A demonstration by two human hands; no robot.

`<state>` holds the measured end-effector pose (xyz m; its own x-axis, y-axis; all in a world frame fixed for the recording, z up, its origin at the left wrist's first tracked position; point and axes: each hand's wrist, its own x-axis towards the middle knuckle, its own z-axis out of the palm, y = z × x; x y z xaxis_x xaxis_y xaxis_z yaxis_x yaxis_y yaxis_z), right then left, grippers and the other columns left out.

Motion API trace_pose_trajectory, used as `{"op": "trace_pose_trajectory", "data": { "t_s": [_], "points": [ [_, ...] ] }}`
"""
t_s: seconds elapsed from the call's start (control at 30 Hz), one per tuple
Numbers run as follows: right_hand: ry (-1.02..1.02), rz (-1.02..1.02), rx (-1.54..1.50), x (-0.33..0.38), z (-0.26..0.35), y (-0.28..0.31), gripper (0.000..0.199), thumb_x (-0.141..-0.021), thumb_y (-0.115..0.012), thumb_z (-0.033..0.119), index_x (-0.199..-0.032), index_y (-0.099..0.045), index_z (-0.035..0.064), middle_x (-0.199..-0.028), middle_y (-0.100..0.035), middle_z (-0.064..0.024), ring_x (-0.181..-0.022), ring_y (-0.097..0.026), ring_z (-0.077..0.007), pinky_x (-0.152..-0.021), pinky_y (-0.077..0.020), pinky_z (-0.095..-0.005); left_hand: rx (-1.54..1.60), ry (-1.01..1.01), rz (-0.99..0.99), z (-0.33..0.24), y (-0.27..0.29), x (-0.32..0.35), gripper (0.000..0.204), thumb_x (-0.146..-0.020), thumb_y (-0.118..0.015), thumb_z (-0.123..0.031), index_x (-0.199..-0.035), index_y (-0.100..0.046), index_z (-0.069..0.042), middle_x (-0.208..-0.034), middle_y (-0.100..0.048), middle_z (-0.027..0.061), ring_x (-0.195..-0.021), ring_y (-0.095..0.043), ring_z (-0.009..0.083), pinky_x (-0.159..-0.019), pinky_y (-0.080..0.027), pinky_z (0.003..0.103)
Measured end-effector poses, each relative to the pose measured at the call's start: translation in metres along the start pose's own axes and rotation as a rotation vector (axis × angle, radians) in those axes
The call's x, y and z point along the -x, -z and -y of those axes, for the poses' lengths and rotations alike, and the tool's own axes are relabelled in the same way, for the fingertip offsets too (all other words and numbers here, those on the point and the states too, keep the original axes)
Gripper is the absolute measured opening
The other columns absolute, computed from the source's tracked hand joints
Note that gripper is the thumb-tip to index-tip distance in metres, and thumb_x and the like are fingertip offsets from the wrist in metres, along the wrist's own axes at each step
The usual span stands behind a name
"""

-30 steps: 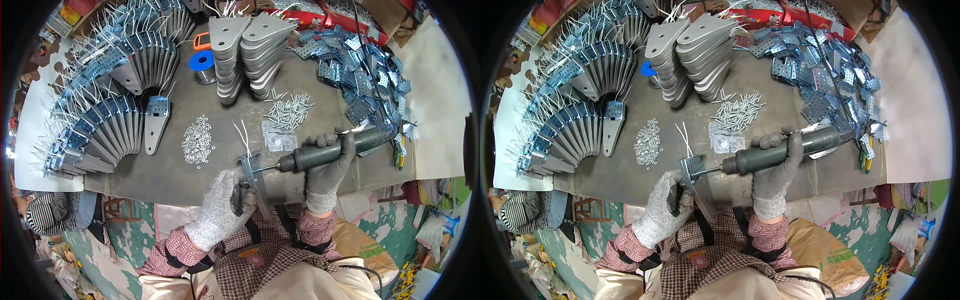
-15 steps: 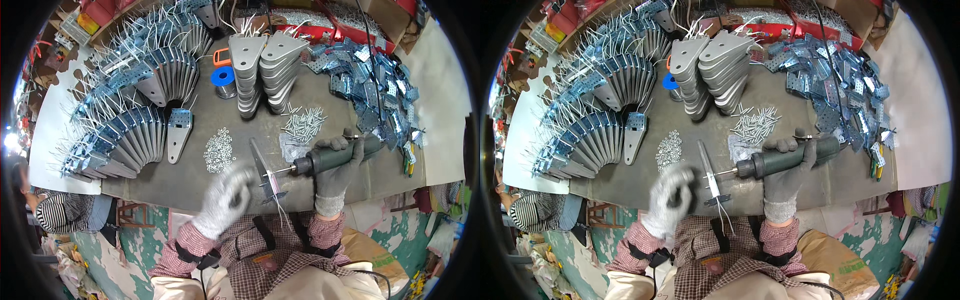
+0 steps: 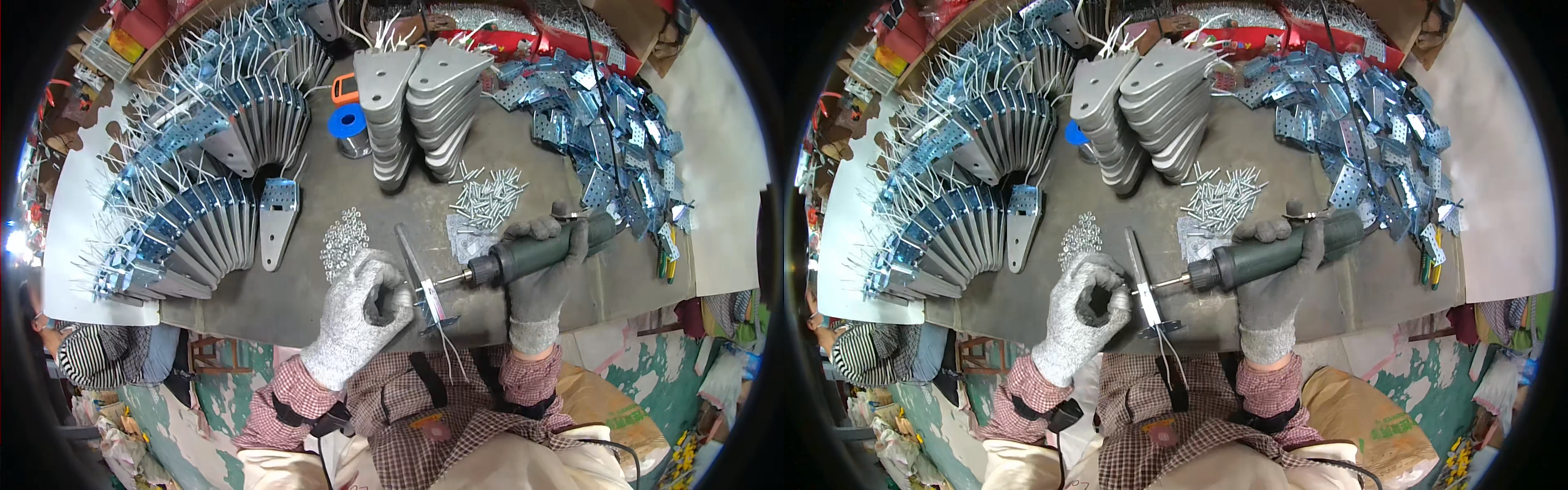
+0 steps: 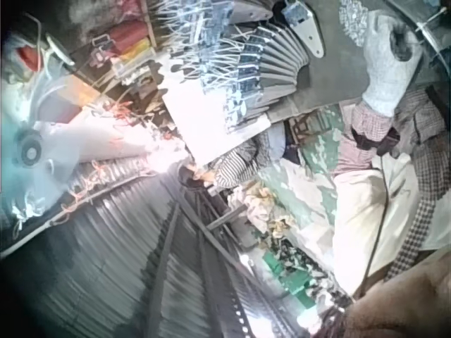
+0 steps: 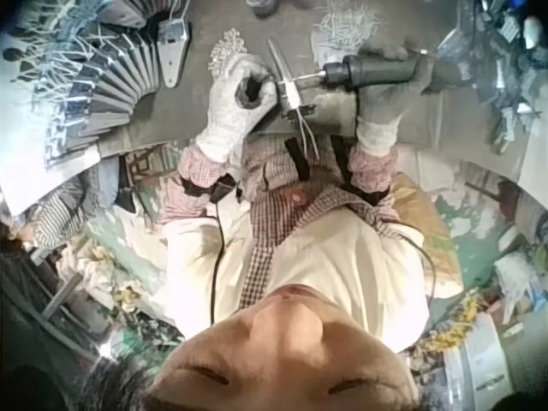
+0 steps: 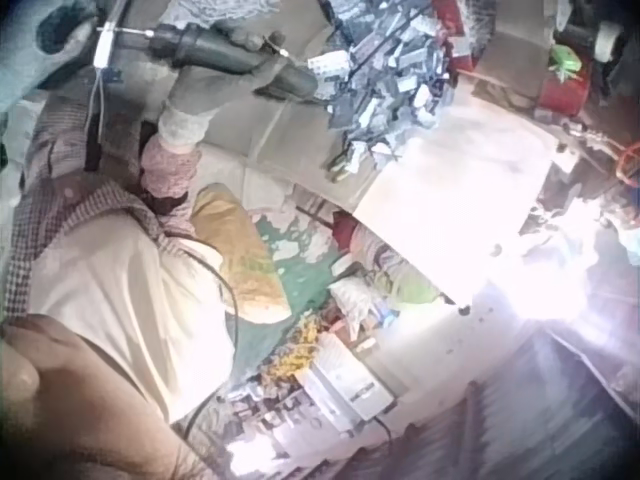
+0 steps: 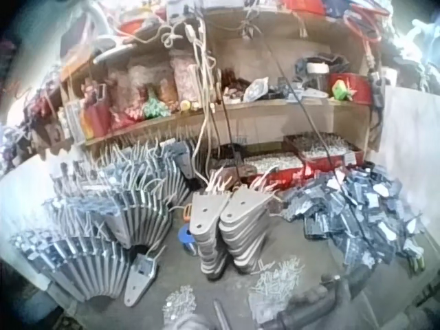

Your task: Assembling metal brackets or components using a power screwdriver and various fasteners.

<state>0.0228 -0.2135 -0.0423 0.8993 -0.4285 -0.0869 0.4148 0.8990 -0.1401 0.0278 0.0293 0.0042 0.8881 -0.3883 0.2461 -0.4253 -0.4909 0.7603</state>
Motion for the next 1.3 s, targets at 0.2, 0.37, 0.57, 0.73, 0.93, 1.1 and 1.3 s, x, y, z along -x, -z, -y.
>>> {"op": "trace_pose_trajectory", "data": {
  "t_s": [0.2, 0.37, 0.57, 0.73, 0.93, 1.1, 1.3],
  "points": [
    [-0.038, -0.016, -0.043, 0.003, 0.001, 0.0, 0.028, -0.099, -0.066, 0.032, -0.115, -0.058, 0.0094, -0.083, -0.055, 0.0005, -0.081, -0.057, -0.0146, -0.089, -0.0492, -0.0386, -0.069, -0.185, -0.031, -0.001, -0.012, 0.011, 0.027, -0.08, -0.078, -0.001, -0.099, -0.059, -0.007, -0.1, -0.067, 0.0134, -0.091, -0.068, 0.0293, -0.077, -0.057, 0.038],
    [-0.041, -0.045, -0.004, 0.005, -0.004, 0.003, 0.022, -0.099, -0.067, 0.032, -0.106, -0.058, 0.0129, -0.085, -0.055, 0.0008, -0.082, -0.057, -0.0147, -0.091, -0.0487, -0.0383, -0.202, -0.263, -0.01, 0.006, -0.015, 0.013, 0.031, -0.079, -0.078, -0.004, -0.101, -0.057, -0.009, -0.099, -0.067, 0.0125, -0.088, -0.069, 0.0327, -0.071, -0.057, 0.041],
    [-0.051, -0.078, 0.027, 0.005, -0.008, -0.001, 0.022, -0.098, -0.068, 0.033, -0.103, -0.057, 0.0141, -0.083, -0.055, 0.0008, -0.081, -0.057, -0.0149, -0.092, -0.0482, -0.0383, -0.04, -0.242, -0.081, 0.013, -0.017, 0.014, 0.024, -0.086, -0.075, -0.006, -0.103, -0.058, -0.007, -0.1, -0.067, 0.0139, -0.088, -0.068, 0.0327, -0.075, -0.056, 0.042],
    [-0.041, -0.17, 0.081, 0.002, -0.001, -0.002, 0.024, -0.1, -0.063, 0.037, -0.1, -0.055, 0.0141, -0.082, -0.054, 0.0004, -0.08, -0.056, -0.0161, -0.09, -0.0492, -0.0393, 0.028, -0.244, -0.151, 0.018, -0.024, 0.014, 0.025, -0.084, -0.076, -0.003, -0.106, -0.064, -0.008, -0.11, -0.067, 0.0149, -0.093, -0.067, 0.0358, -0.079, -0.055, 0.043],
    [-0.057, -0.19, 0.076, 0.004, -0.011, -0.011, 0.03, -0.098, -0.066, 0.041, -0.101, -0.057, 0.0128, -0.081, -0.051, 0.0031, -0.077, -0.053, -0.0127, -0.089, -0.0481, -0.0393, -0.064, -0.245, -0.052, 0.007, -0.017, 0.008, 0.012, -0.09, -0.063, -0.011, -0.098, -0.065, -0.002, -0.12, -0.066, 0.0185, -0.113, -0.062, 0.0406, -0.094, -0.047, 0.048],
    [-0.032, -0.171, -0.049, 0.007, -0.01, -0.003, 0.037, -0.095, -0.069, 0.044, -0.108, -0.055, 0.0126, -0.081, -0.049, 0.0045, -0.076, -0.05, -0.0118, -0.089, -0.0436, -0.0381, -0.165, -0.293, 0.014, -0.001, -0.023, 0.003, 0.029, -0.065, -0.065, 0.002, -0.094, -0.069, 0.003, -0.11, -0.071, 0.0156, -0.105, -0.068, 0.0368, -0.085, -0.054, 0.043],
    [-0.017, -0.102, 0.036, 0.006, 0.002, 0.003, 0.039, -0.094, -0.07, 0.042, -0.111, -0.055, 0.0112, -0.091, -0.056, -0.0006, -0.087, -0.057, -0.0181, -0.09, -0.0474, -0.0433, -0.025, -0.298, 0.075, 0.002, -0.029, -0.006, 0.03, -0.071, -0.062, 0.0, -0.101, -0.067, 0.001, -0.113, -0.069, 0.0144, -0.113, -0.065, 0.0358, -0.097, -0.048, 0.048]
  ]
}}
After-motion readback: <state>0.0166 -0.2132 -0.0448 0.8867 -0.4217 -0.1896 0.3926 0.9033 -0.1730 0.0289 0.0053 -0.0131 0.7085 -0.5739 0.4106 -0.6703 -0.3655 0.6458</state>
